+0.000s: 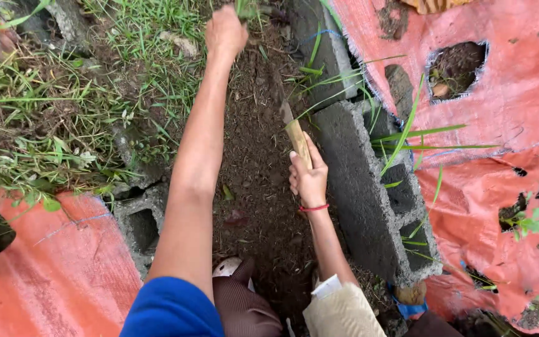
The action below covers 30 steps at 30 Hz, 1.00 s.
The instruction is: The person clears grass and weeds from a garden bed by hand while digging into the soil with a small hand tool between concrete blocks.
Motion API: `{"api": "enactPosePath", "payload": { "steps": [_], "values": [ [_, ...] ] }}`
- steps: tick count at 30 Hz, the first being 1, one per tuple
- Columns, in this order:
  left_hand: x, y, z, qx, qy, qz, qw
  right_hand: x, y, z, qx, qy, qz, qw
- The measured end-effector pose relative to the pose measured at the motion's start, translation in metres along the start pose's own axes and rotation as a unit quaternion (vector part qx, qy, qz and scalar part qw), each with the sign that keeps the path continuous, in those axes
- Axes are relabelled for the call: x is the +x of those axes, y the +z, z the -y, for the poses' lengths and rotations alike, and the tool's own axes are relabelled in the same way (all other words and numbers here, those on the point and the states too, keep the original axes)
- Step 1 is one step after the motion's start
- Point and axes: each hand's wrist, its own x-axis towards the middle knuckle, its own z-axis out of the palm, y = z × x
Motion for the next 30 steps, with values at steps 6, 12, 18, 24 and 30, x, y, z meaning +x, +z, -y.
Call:
{"api": "enactPosePath", "payload": {
  "steps": [6,12,18,24,30],
  "values": [
    [-0.058,0.009,-0.041,0.121,0.03,0.09,0.988,-0.007,-0.007,0.013,0.049,0.054,-0.008,0.997],
    [-0.007,0.056,-0.022,0.155,0.065,0.025,0.985,0.019,-0.008,0.003,0.125,0.101,0.027,0.987],
    [-0.014,0.039,-0.002,-0.074,0.016,0.054,0.996,0.112,0.015,0.002,0.206,0.129,0.103,0.965],
    [-0.024,0.06,0.014,-0.071,0.095,-0.036,0.992,0.068,0.009,0.01,0.109,0.047,0.075,0.99],
    [-0.016,0.074,0.011,-0.044,0.075,-0.055,0.995,0.118,0.018,-0.023,0.199,0.095,0.085,0.972]
  ]
}}
